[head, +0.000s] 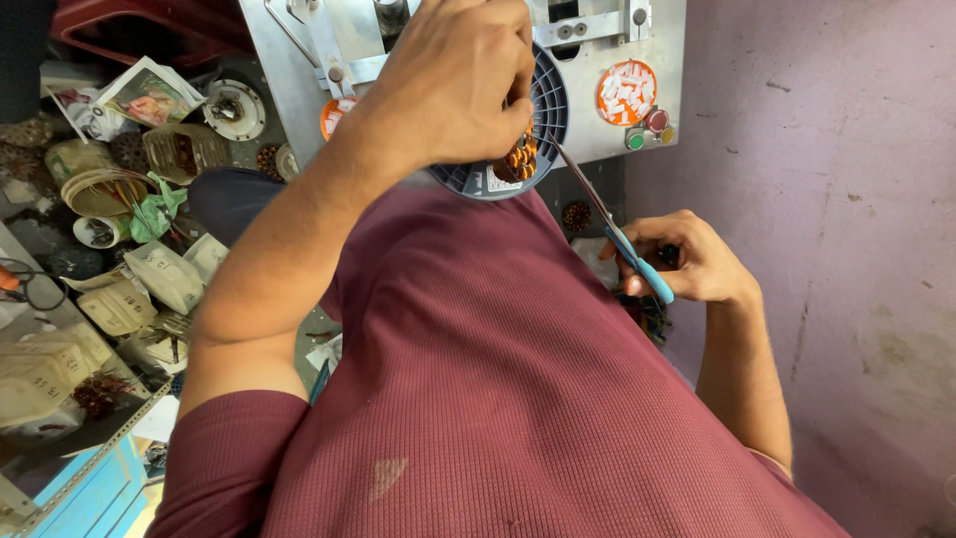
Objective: The person works on a motor stator, using a screwdriver to adjust copper windings and a pair of scissors to trim excess wire. They repeatedly rotate the stator and manipulate the windings to fit them into the slots.
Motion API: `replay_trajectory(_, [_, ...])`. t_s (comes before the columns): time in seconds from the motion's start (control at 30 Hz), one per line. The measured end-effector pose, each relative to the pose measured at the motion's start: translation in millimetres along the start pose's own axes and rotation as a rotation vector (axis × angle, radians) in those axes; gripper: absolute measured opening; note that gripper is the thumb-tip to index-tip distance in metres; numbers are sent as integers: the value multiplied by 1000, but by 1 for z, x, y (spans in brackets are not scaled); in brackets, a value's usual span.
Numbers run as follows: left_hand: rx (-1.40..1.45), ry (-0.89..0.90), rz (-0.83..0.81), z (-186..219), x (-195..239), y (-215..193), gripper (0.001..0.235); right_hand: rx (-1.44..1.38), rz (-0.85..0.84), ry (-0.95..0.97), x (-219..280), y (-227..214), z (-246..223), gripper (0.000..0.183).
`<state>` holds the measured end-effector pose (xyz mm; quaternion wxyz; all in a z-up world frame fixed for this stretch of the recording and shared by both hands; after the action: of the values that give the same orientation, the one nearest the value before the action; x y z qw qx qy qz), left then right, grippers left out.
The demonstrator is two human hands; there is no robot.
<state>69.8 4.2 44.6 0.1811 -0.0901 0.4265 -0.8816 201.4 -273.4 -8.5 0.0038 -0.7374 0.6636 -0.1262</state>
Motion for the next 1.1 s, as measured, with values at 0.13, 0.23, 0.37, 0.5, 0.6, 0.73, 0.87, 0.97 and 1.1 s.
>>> replay_trajectory(0.13, [13, -31, -371, -9, -26, 9, 17, -76, 18, 54, -3, 6, 0, 41])
replay_trajectory(0.23, [47, -35, -490, -16, -35, 15, 24, -177, 36, 63, -6, 12, 0, 38])
replay_trajectory(0.37, [241, -10, -479, -22, -40, 19, 24, -272, 46, 127, -10, 16, 2, 37])
replay_trajectory(0.5, [379, -151, -661, -31, -38, 36, 16, -294, 51, 169, -12, 16, 3, 36])
replay_trajectory(0.6, [442, -123, -657, -33, -37, 41, 14, -310, 46, 183, -13, 16, 5, 36])
replay_trajectory(0.73, [444, -127, -646, -36, -36, 49, 14, -295, 46, 212, -14, 14, 10, 38])
replay_trajectory(0.87, [406, -118, -594, -38, -35, 52, 16, -249, 46, 214, -14, 11, 13, 37])
replay_trajectory(0.97, [470, -123, -600, -37, -35, 53, 15, -234, 50, 236, -15, 10, 15, 37])
replay_trajectory(1.1, [464, -143, -602, -37, -34, 53, 13, -239, 57, 253, -17, 12, 12, 38])
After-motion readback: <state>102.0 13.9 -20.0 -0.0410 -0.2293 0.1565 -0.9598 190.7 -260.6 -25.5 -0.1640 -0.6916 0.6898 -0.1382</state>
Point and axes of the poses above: each hand's wrist, its own x-axis away from the middle knuckle, its own y-axis out of the palm, z = x × y, the point moved 5 cm from there along -x, towards the middle knuckle, and after that the axes turned 15 degrees about -y, right-handed, at the moved point
